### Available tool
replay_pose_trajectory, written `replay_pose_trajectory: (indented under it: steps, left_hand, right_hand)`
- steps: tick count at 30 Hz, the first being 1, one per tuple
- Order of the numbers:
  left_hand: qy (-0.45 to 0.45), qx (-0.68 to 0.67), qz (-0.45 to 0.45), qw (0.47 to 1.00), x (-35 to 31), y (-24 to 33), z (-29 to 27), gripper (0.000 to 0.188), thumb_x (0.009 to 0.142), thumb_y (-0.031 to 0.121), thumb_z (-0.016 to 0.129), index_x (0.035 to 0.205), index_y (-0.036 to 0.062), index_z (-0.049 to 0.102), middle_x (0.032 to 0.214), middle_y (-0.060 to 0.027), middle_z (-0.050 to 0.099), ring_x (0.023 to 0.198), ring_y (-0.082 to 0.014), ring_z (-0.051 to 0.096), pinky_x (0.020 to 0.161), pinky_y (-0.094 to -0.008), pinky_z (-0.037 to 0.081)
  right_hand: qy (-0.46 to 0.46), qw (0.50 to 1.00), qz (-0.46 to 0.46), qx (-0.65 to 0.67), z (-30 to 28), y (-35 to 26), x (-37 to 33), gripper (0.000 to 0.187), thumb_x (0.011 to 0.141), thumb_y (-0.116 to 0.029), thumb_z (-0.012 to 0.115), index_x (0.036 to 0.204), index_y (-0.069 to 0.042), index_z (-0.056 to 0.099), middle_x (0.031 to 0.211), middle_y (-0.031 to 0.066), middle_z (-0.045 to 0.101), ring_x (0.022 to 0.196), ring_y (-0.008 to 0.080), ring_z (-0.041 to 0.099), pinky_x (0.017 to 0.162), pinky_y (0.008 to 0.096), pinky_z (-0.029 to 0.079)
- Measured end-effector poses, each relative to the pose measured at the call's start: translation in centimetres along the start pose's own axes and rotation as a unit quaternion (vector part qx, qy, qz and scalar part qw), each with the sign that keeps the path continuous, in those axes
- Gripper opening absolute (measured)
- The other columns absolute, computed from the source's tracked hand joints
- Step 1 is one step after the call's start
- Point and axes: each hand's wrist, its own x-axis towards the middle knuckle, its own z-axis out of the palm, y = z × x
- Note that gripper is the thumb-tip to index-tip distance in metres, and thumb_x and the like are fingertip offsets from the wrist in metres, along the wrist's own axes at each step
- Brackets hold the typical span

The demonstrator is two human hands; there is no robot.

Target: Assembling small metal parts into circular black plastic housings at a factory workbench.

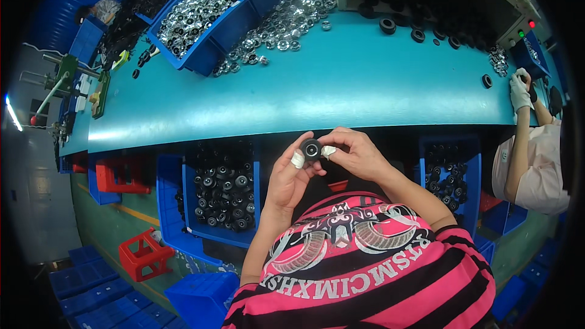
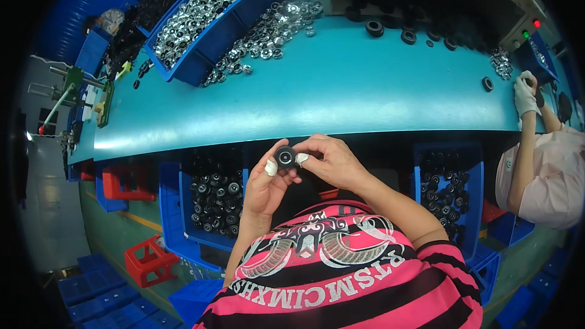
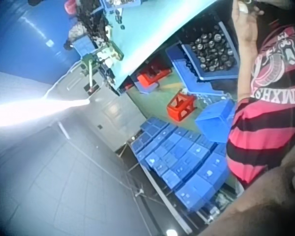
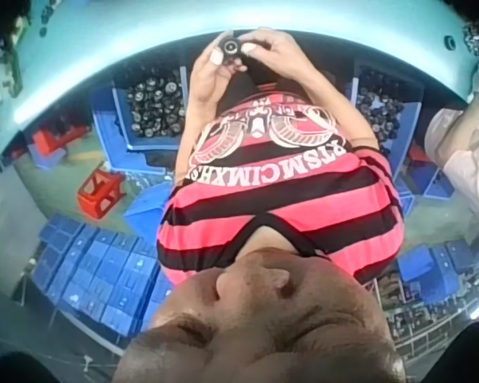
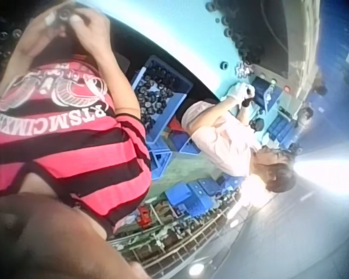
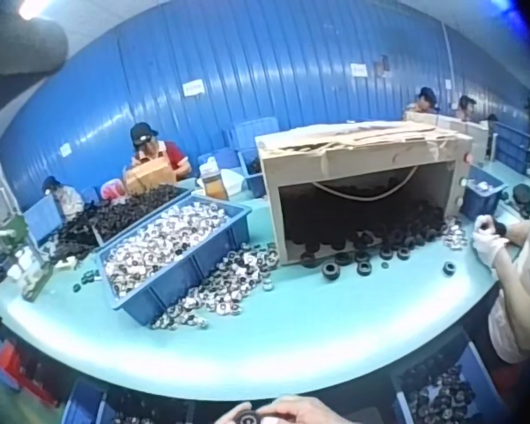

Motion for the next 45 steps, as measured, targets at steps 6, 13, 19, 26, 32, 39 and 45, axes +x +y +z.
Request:
replay_pose_trajectory:
  steps: [6, 13, 19, 26, 32, 39, 45]
  left_hand:
    - [0.123, 0.263, 0.068, 0.954, -3.2, 3.1, -4.3, 0.056, 0.095, 0.023, 0.071, 0.144, 0.0004, 0.054, 0.114, -0.0162, 0.065, 0.098, -0.0279, 0.065, 0.085, -0.0441, 0.056]
    - [0.442, 0.753, 0.054, 0.486, -12.4, 7.9, -14.1, 0.051, 0.083, 0.011, 0.079, 0.132, 0.006, 0.066, 0.105, -0.0168, 0.062, 0.095, -0.0347, 0.063, 0.085, -0.0461, 0.052]
    - [0.235, 0.475, 0.151, 0.835, -6.4, 4.0, -6.2, 0.048, 0.097, 0.02, 0.068, 0.141, 0.0031, 0.057, 0.112, -0.0159, 0.065, 0.095, -0.026, 0.066, 0.082, -0.04, 0.057]
    - [-0.002, -0.013, 0.086, 0.996, -0.1, 0.4, 2.0, 0.054, 0.109, 0.032, 0.057, 0.15, 0.0005, 0.046, 0.125, -0.0197, 0.065, 0.103, -0.0228, 0.067, 0.085, -0.0389, 0.061]
    - [-0.026, -0.079, 0.09, 0.992, -1.0, 1.1, -1.2, 0.053, 0.109, 0.03, 0.056, 0.151, 0.0005, 0.045, 0.133, -0.0286, 0.061, 0.108, -0.0292, 0.066, 0.093, -0.0416, 0.058]
    - [-0.056, -0.132, 0.089, 0.986, -2.2, 1.2, -0.9, 0.055, 0.108, 0.021, 0.056, 0.156, 0.0008, 0.039, 0.148, -0.0347, 0.049, 0.121, -0.0368, 0.064, 0.104, -0.0452, 0.054]
    - [-0.055, -0.131, 0.089, 0.986, -1.9, 1.2, -1.1, 0.049, 0.108, 0.019, 0.055, 0.152, 0.0007, 0.043, 0.146, -0.0342, 0.051, 0.121, -0.0375, 0.065, 0.105, -0.0462, 0.054]
  right_hand:
    - [0.136, 0.97, -0.12, -0.162, -8.0, -2.2, 4.4, 0.025, 0.09, -0.02, 0.075, 0.112, -0.007, 0.077, 0.093, 0.0115, 0.068, 0.079, 0.0229, 0.067, 0.073, 0.0345, 0.053]
    - [0.35, 0.846, -0.042, -0.401, -21.4, 2.2, 13.4, 0.045, 0.084, -0.021, 0.081, 0.126, -0.007, 0.07, 0.123, 0.0133, 0.063, 0.104, 0.03, 0.066, 0.089, 0.0424, 0.055]
    - [0.247, 0.886, -0.119, -0.375, -17.7, 1.8, 14.6, 0.048, 0.076, -0.024, 0.086, 0.119, -0.01, 0.071, 0.117, 0.0116, 0.064, 0.11, 0.0307, 0.065, 0.091, 0.0436, 0.055]
    - [-0.132, 0.967, -0.182, -0.116, -1.6, -4.9, 4.1, 0.053, 0.075, -0.02, 0.087, 0.123, -0.011, 0.069, 0.11, 0.0092, 0.067, 0.1, 0.0262, 0.065, 0.084, 0.0391, 0.055]
    - [-0.003, 0.964, -0.197, -0.181, -5.4, -2.5, 13.2, 0.045, 0.083, -0.024, 0.082, 0.126, -0.013, 0.07, 0.124, 0.0124, 0.065, 0.11, 0.0317, 0.063, 0.093, 0.0424, 0.054]
    - [0.205, 0.859, -0.147, -0.444, -11.3, 4.4, 24.8, 0.039, 0.091, -0.024, 0.074, 0.129, -0.018, 0.072, 0.135, 0.0118, 0.062, 0.122, 0.0355, 0.057, 0.107, 0.0442, 0.048]
    - [0.164, 0.858, -0.168, -0.457, -11.1, 4.5, 22.2, 0.017, 0.091, -0.015, 0.071, 0.107, -0.014, 0.079, 0.111, 0.0087, 0.068, 0.105, 0.0325, 0.06, 0.093, 0.0437, 0.051]
